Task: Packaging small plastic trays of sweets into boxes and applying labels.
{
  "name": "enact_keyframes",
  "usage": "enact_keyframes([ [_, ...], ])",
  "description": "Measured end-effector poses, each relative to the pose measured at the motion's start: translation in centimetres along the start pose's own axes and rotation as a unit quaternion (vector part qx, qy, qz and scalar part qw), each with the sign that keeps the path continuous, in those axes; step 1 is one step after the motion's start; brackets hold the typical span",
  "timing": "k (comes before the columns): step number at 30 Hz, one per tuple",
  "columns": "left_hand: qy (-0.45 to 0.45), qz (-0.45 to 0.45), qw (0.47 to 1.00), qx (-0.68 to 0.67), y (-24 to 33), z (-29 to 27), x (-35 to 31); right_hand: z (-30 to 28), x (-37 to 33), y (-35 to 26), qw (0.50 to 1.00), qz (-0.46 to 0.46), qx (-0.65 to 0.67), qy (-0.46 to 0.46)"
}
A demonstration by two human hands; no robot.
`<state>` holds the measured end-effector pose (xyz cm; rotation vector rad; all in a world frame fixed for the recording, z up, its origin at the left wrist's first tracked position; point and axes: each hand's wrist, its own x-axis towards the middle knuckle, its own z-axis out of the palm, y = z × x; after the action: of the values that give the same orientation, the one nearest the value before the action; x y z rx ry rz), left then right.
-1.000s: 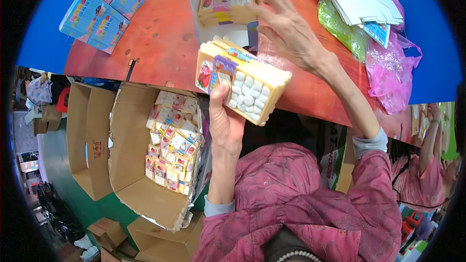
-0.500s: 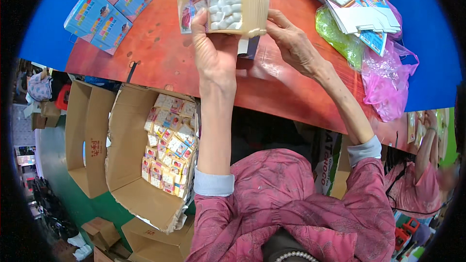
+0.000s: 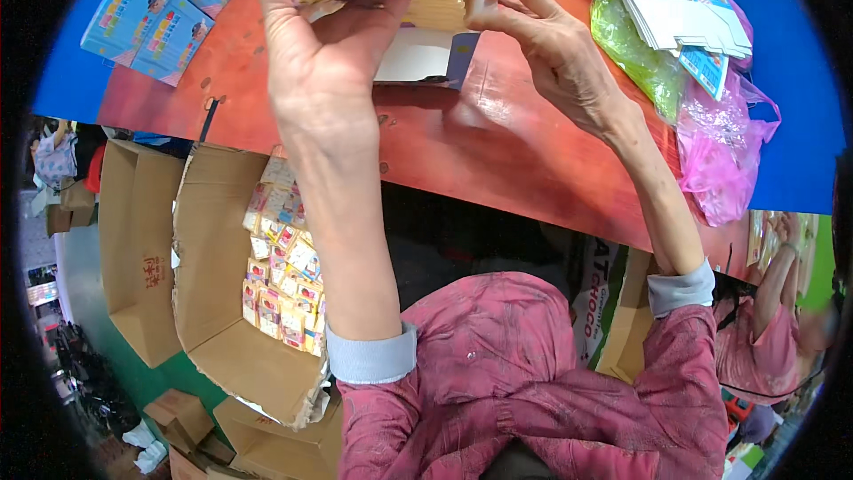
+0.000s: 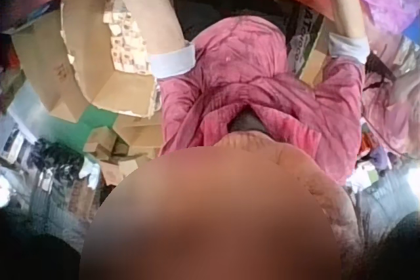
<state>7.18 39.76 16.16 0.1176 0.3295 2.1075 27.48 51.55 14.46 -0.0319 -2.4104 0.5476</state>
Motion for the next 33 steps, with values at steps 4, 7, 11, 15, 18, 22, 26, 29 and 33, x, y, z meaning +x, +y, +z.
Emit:
enact_keyframes([
  [4,0.017,0.008,1.000,0.010,-0.2,-0.4,-0.1,0.2,0.6,-0.3,1.000,0.001,-0.005,-0.007],
  [7,0.041,0.102,0.990,0.087,-1.9,-0.9,0.6,0.5,0.9,-0.7,1.000,0.012,-0.007,-0.013],
  [11,0.045,0.174,0.967,0.182,-3.0,-1.9,1.6,0.9,0.9,-0.7,1.000,0.005,-0.018,-0.022],
  [15,0.013,0.128,0.979,0.156,-1.5,-1.2,2.0,0.9,0.8,-0.7,1.000,0.011,-0.021,-0.020],
  [18,-0.019,0.066,0.985,0.158,-0.2,0.4,1.3,0.5,0.9,-1.0,0.998,0.029,-0.037,-0.036],
  [22,0.027,0.017,0.998,0.056,0.0,2.3,0.4,-0.8,2.1,-1.6,0.998,0.027,-0.024,-0.042],
  [26,0.034,-0.013,0.999,0.024,-0.4,3.1,-0.3,-2.5,5.1,-1.1,0.970,-0.123,-0.207,0.004],
  [29,-0.157,-0.072,0.981,0.093,0.3,3.5,-0.7,-2.5,8.0,-0.6,0.977,-0.111,-0.174,-0.059],
  [33,-0.082,-0.021,0.996,0.005,1.0,3.9,-0.4,-0.1,12.8,1.4,0.920,0.053,-0.236,-0.309],
])
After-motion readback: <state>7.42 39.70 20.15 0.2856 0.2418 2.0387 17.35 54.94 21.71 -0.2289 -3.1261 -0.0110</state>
